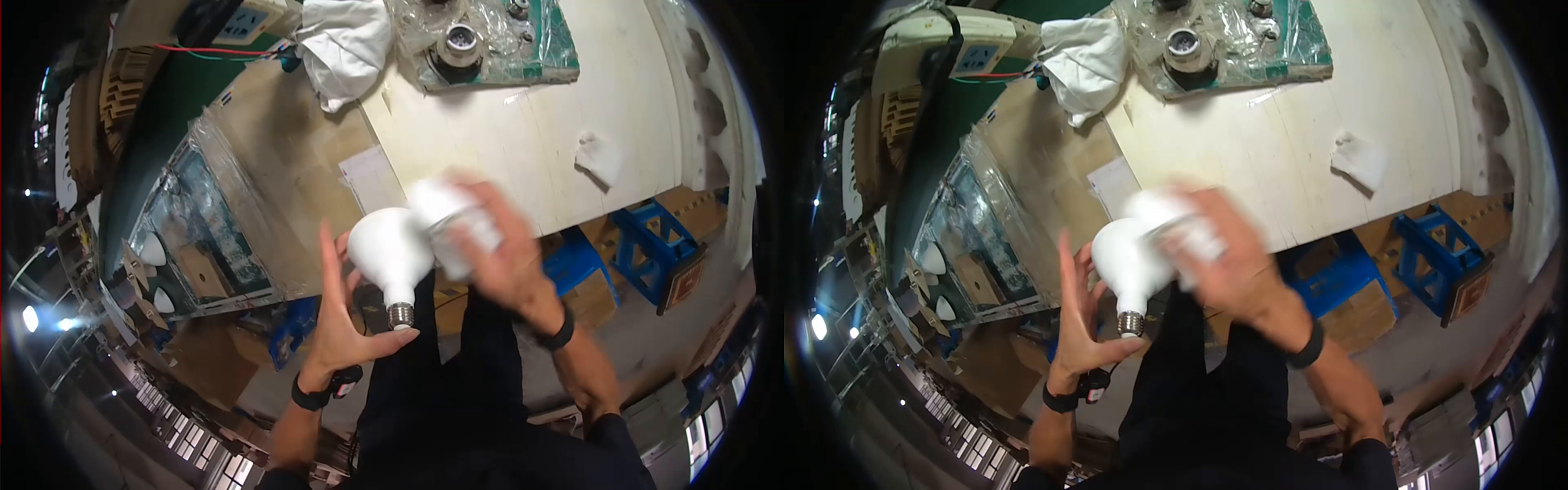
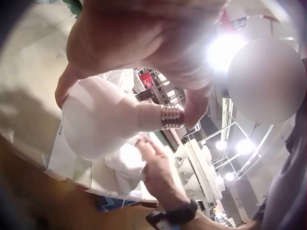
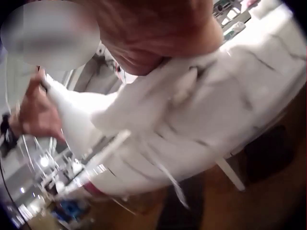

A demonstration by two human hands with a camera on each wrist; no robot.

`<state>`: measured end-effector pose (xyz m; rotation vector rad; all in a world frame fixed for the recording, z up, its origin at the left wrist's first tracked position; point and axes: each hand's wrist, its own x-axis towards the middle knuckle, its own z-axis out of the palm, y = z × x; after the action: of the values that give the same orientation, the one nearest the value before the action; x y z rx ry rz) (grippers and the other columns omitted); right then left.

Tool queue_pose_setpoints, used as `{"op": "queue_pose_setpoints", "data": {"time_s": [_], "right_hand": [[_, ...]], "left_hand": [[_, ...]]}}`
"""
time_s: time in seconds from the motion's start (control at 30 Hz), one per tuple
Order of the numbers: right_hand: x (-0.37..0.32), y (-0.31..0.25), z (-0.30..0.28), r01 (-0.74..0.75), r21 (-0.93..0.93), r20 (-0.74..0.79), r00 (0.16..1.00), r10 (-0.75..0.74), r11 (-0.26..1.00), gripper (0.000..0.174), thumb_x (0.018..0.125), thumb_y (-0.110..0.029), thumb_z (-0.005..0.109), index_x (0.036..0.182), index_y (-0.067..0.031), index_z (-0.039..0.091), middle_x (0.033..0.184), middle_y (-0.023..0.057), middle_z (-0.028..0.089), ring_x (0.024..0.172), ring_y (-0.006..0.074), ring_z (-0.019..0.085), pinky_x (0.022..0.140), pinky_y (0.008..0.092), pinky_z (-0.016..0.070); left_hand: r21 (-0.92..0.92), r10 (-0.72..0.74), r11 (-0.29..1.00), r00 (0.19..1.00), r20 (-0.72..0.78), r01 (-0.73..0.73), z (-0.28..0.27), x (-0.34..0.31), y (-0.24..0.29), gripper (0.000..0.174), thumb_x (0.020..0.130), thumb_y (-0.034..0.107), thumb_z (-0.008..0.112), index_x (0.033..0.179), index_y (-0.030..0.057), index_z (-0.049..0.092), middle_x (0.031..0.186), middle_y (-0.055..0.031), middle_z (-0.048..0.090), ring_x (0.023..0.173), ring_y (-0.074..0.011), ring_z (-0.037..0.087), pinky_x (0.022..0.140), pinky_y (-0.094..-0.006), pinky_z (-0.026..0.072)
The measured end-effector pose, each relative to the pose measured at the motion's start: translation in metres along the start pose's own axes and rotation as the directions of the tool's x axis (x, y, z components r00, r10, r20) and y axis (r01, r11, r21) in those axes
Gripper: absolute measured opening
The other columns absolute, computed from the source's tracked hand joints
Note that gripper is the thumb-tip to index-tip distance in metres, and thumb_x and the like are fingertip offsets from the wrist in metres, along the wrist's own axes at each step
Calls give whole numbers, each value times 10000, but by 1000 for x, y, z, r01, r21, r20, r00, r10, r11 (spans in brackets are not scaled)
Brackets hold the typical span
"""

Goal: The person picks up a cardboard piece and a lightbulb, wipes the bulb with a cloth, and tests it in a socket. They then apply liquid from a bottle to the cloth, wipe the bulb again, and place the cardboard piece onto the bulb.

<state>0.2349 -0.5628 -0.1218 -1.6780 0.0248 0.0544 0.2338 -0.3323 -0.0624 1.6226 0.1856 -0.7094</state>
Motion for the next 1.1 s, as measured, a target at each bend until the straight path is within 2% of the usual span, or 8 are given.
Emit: {"op": "queue_pose_setpoints", "data": {"time_s": [0.17, 0.33, 0.43, 0.6, 0.77, 0.97, 1.03, 1.1], "right_hand": [[29, -27, 36, 482, -109, 237, 862, -449, 869, 138, 882, -153, 737, 998, -78, 729, 1129, 46, 703, 1115, 325, 634, 982, 438, 495], [6, -34, 25, 528, -183, 184, 847, -499, 829, 378, 875, -177, 741, 1237, -67, 725, 1330, 120, 679, 1259, 376, 633, 981, 459, 542], [-40, -31, 53, 649, -392, 247, 757, -605, 652, 311, 858, -154, 729, 1143, -32, 750, 1311, 98, 696, 1296, 327, 625, 1002, 478, 535], [-70, 6, 55, 129, -348, -68, 984, -162, 929, 299, 870, -7, 711, 1167, -23, 746, 1218, 146, 717, 1151, 327, 680, 995, 429, 531], [-41, -50, 33, -208, 28, -364, 909, 204, 978, 285, 941, -30, 696, 1222, 10, 708, 1200, 180, 701, 1101, 357, 685, 977, 386, 541], [-9, -78, 66, 388, -291, -14, 912, -409, 874, 354, 909, -106, 717, 1262, -79, 715, 1340, 132, 666, 1262, 371, 576, 1037, 468, 455], [2, -40, 68, -232, 198, -168, 949, 266, 952, 322, 914, -122, 727, 1229, -56, 717, 1340, 143, 655, 1244, 408, 566, 1040, 493, 453], [10, 2, 63, -77, 48, -200, 976, 85, 996, 314, 919, -131, 731, 1221, -48, 715, 1320, 148, 659, 1216, 406, 581, 1034, 479, 466]], "left_hand": [[-434, -40, 898, 995, 95, 78, -5, -6, 29, 1468, 632, 123, 908, 1656, 80, -143, 1645, -196, 231, 1527, -324, 308, 1239, -412, 272], [-731, -199, 660, 979, 49, 171, -18, -27, 34, 1195, 787, 711, 699, 1650, 67, 183, 1597, -254, 373, 1485, -391, 353, 1219, -614, 285], [-922, -347, 359, 938, 10, 142, -8, -29, 44, 1099, 804, 745, 680, 1580, 52, 326, 1586, -241, 387, 1451, -405, 385, 1218, -593, 273], [-986, -277, 166, 960, -33, 14, -27, -44, 34, 1085, 788, 788, 672, 1514, 34, 388, 1609, -210, 318, 1487, -408, 286, 1216, -591, 249], [-943, -225, 307, 973, 58, 127, -22, -60, 53, 1150, 777, 818, 645, 1558, 31, 340, 1593, -205, 344, 1484, -419, 292, 1238, -598, 215], [-975, -222, 213, 975, 19, 67, -7, -65, 61, 1099, 828, 811, 566, 1563, 27, 337, 1584, -200, 387, 1458, -387, 360, 1229, -600, 240], [-767, -158, 641, 971, -178, -36, -15, -70, 48, 1094, 812, 786, 593, 1583, 52, 344, 1610, -202, 340, 1489, -385, 326, 1244, -607, 199], [-360, -63, 931, 949, -310, -56, -3, -76, 66, 1382, 722, 683, 761, 1663, 57, -35, 1614, -244, 304, 1491, -409, 325, 1228, -551, 262]]}}
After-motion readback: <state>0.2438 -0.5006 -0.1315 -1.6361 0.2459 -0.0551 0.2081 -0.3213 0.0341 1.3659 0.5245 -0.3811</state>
